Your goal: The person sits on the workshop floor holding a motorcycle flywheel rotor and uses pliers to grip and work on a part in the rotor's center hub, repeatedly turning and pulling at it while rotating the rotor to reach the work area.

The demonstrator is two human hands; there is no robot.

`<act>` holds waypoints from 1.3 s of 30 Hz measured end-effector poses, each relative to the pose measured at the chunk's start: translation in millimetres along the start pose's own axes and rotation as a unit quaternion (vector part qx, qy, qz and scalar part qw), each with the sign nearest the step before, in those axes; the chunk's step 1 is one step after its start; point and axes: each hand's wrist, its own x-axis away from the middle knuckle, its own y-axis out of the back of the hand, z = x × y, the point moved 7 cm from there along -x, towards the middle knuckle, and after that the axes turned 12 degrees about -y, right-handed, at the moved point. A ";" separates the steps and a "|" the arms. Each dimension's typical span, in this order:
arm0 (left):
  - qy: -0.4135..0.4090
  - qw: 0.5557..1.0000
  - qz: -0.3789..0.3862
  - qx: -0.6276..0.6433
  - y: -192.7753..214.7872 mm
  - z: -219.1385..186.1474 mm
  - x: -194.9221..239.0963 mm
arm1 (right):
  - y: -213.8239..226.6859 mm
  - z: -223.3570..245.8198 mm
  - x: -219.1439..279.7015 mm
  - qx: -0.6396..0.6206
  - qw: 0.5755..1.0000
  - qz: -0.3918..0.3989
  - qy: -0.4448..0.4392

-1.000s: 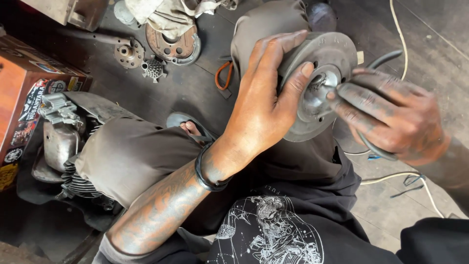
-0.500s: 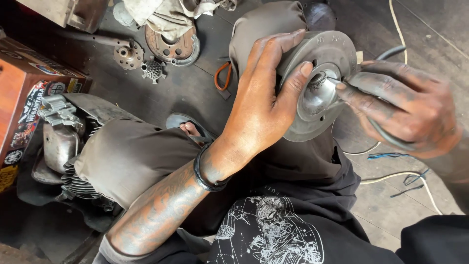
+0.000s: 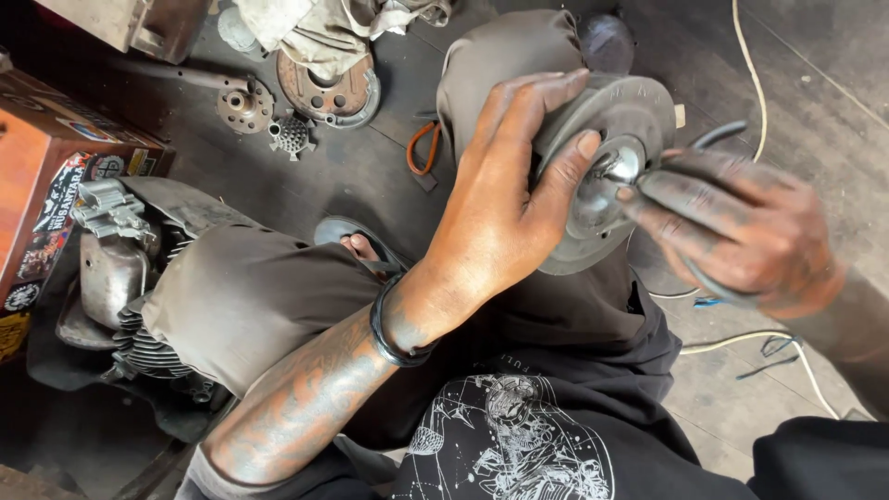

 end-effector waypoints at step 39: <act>0.009 1.000 0.003 0.006 -2.8 2.2 0.4 | -1.2 -10.0 6.4 0.038 0.999 -0.009 -0.001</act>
